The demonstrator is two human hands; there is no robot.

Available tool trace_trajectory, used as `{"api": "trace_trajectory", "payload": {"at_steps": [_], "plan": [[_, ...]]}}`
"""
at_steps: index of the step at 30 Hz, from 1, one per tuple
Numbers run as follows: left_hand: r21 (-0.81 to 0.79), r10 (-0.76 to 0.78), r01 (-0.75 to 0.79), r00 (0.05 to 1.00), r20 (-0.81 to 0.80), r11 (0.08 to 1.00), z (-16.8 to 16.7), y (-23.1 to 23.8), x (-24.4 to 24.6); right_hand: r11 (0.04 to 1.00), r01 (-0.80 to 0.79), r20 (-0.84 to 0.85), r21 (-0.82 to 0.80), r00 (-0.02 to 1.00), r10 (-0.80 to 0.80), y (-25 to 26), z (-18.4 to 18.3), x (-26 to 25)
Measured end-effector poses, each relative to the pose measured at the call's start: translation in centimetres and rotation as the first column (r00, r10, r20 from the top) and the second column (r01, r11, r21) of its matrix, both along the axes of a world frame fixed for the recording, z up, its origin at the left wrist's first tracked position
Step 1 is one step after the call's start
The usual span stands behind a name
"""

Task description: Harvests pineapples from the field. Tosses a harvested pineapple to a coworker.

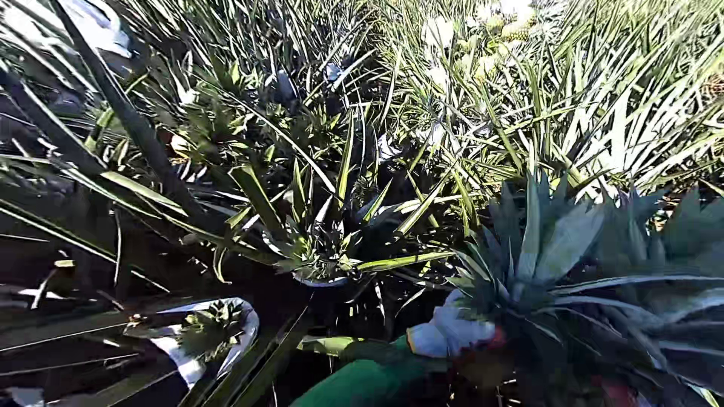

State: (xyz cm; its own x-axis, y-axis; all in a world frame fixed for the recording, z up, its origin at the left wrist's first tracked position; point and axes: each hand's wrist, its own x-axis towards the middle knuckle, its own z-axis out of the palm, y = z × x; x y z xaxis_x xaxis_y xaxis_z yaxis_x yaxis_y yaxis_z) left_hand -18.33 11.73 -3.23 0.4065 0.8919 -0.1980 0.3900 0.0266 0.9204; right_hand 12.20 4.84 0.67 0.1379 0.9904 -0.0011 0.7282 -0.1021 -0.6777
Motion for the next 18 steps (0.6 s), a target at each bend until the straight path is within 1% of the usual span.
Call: {"api": "trace_trajectory", "payload": {"at_steps": [1,2,3,4,5,6,7,8,9,10,11,12,13,14,15,16,17,18], "plan": [[-0.027,-0.047,0.043,0.982,-0.181,0.999,-0.4,2.0,-1.8,0.998,-0.034,-0.174,0.053,0.984,0.042,3.5,-0.3,-1.6],[-0.047,-0.054,0.043,0.964,-0.260,0.998,-0.6,3.9,-3.7,0.991,-0.081,-0.335,0.103,0.936,0.111,7.1,-0.8,-3.3],[-0.048,-0.055,0.043,0.957,-0.285,0.998,-0.4,5.5,-5.9,0.979,-0.158,-0.405,0.133,0.892,0.199,10.7,-1.6,-4.6],[-0.071,0.004,-0.021,0.976,-0.220,0.997,0.0,6.9,-8.3,0.962,-0.254,-0.294,0.098,0.916,0.272,13.9,-1.5,-6.4],[-0.046,0.103,-0.109,0.988,-0.112,0.993,0.1,8.4,-10.9,0.951,-0.309,-0.120,0.026,0.943,0.310,16.9,-0.8,-9.0],[-0.020,0.237,-0.237,0.971,0.013,0.971,-0.4,10.0,-13.4,0.940,-0.342,-0.007,-0.016,0.940,0.341,19.9,0.3,-12.5],[-0.055,0.383,-0.379,0.918,0.102,0.924,-0.4,11.8,-15.8,0.934,-0.357,0.018,-0.030,0.934,0.358,22.9,1.2,-16.1],[-0.133,0.519,-0.502,0.840,0.160,0.854,0.0,13.7,-18.4,0.932,-0.361,-0.027,-0.032,0.933,0.360,25.9,2.2,-19.9],[-0.189,0.631,-0.602,0.746,0.213,0.776,1.1,15.5,-21.2,0.925,-0.378,-0.087,-0.023,0.923,0.375,29.2,3.5,-24.0],[-0.211,0.723,-0.694,0.634,0.274,0.688,2.3,17.1,-24.2,0.905,-0.425,-0.119,-0.003,0.899,0.422,32.7,4.8,-28.0],[-0.168,0.781,-0.778,0.541,0.313,0.606,3.8,18.4,-27.4,0.873,-0.486,-0.128,0.034,0.864,0.486,36.1,6.2,-32.1],[-0.066,0.815,-0.847,0.482,0.322,0.527,4.8,19.2,-31.0,0.835,-0.544,-0.140,0.079,0.823,0.550,39.0,7.7,-36.1],[0.093,0.850,-0.894,0.445,0.281,0.437,5.7,19.8,-34.6,0.788,-0.596,-0.203,0.156,0.761,0.616,41.5,9.1,-40.0],[0.222,0.893,-0.913,0.390,0.226,0.342,7.1,20.6,-38.1,0.742,-0.622,-0.319,0.250,0.670,0.670,43.8,10.6,-44.6],[0.326,0.931,-0.912,0.317,0.181,0.247,9.2,21.7,-41.4,0.685,-0.639,-0.450,0.349,0.527,0.721,46.3,12.1,-49.8],[0.425,0.956,-0.890,0.250,0.155,0.164,11.3,23.3,-44.9,0.611,-0.651,-0.479,0.451,0.401,0.781,48.9,13.1,-54.9],[0.515,0.971,-0.850,0.202,0.128,0.109,13.0,25.1,-48.9,0.500,-0.679,-0.382,0.538,0.332,0.862,51.6,13.7,-59.4],[0.622,0.981,-0.772,0.190,0.030,0.131,14.2,25.8,-53.0,0.433,-0.683,-0.279,0.588,0.332,0.901,53.6,14.8,-63.4]]}}
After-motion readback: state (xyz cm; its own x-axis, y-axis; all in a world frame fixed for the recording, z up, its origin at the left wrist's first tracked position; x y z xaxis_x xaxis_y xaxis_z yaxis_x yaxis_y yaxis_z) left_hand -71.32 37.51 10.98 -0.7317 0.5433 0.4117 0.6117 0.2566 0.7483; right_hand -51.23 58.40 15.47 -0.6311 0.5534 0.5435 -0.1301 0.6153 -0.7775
